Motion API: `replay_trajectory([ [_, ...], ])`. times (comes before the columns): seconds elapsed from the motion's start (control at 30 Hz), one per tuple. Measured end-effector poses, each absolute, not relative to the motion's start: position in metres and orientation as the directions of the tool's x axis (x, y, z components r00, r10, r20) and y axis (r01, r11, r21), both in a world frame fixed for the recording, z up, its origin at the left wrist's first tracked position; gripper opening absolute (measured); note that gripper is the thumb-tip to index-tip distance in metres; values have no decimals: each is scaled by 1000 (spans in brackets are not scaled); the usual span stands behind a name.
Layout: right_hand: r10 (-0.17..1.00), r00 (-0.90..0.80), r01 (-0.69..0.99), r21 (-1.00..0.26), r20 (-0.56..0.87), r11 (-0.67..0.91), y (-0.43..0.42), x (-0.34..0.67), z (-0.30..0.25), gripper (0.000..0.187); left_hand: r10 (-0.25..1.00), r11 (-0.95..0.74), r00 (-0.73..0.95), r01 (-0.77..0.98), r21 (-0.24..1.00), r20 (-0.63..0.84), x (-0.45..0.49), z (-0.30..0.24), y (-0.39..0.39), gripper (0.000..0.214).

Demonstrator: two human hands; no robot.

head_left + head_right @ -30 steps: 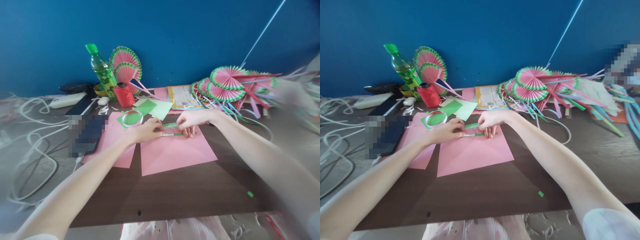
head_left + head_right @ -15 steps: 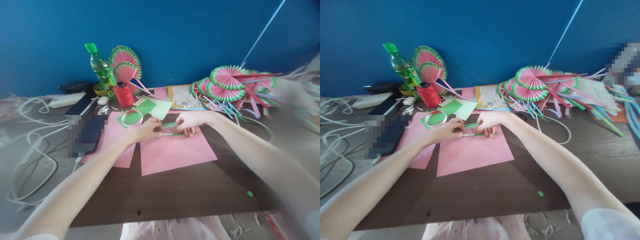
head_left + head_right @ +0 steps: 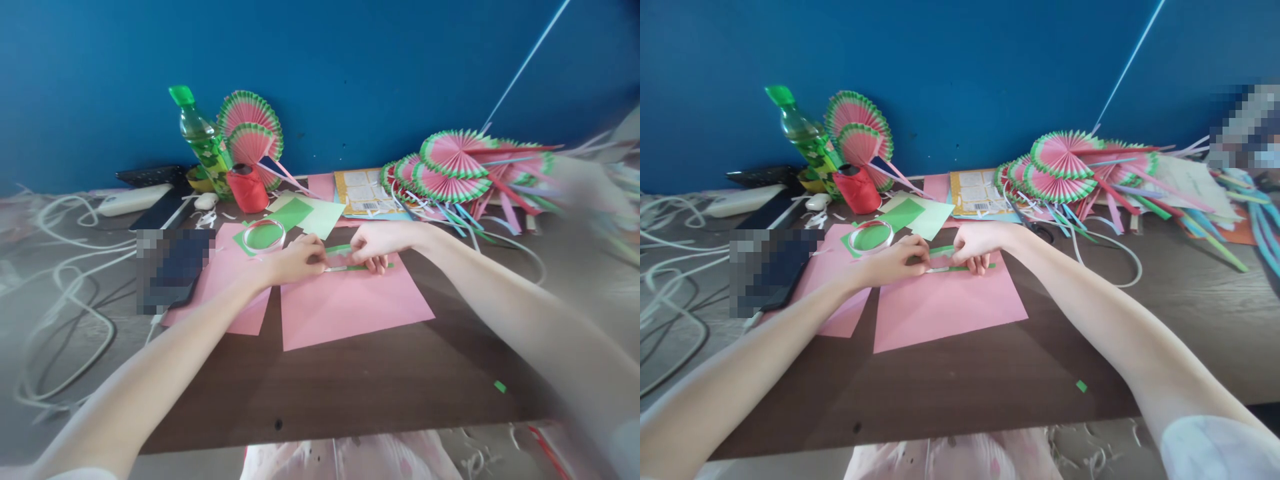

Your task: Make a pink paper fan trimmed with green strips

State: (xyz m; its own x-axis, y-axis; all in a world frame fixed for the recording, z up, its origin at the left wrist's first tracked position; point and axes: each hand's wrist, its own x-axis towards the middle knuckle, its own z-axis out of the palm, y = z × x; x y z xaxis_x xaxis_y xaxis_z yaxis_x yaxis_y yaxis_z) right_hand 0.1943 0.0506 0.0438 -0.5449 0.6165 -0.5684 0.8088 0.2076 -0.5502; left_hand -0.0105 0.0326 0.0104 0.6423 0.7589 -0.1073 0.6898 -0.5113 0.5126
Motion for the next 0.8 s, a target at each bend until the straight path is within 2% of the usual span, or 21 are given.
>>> replay_trajectory([
  [0.47, 673, -503, 842, -485, -542, 238, 47, 190, 42, 31, 760, -527, 646, 674, 518, -66, -10, 8, 34, 10],
  [0.8, 692, -484, 847, -486, -536, 216, 49, 190, 35, 24, 775, -513, 629, 686, 516, -66, -9, 9, 33, 9],
])
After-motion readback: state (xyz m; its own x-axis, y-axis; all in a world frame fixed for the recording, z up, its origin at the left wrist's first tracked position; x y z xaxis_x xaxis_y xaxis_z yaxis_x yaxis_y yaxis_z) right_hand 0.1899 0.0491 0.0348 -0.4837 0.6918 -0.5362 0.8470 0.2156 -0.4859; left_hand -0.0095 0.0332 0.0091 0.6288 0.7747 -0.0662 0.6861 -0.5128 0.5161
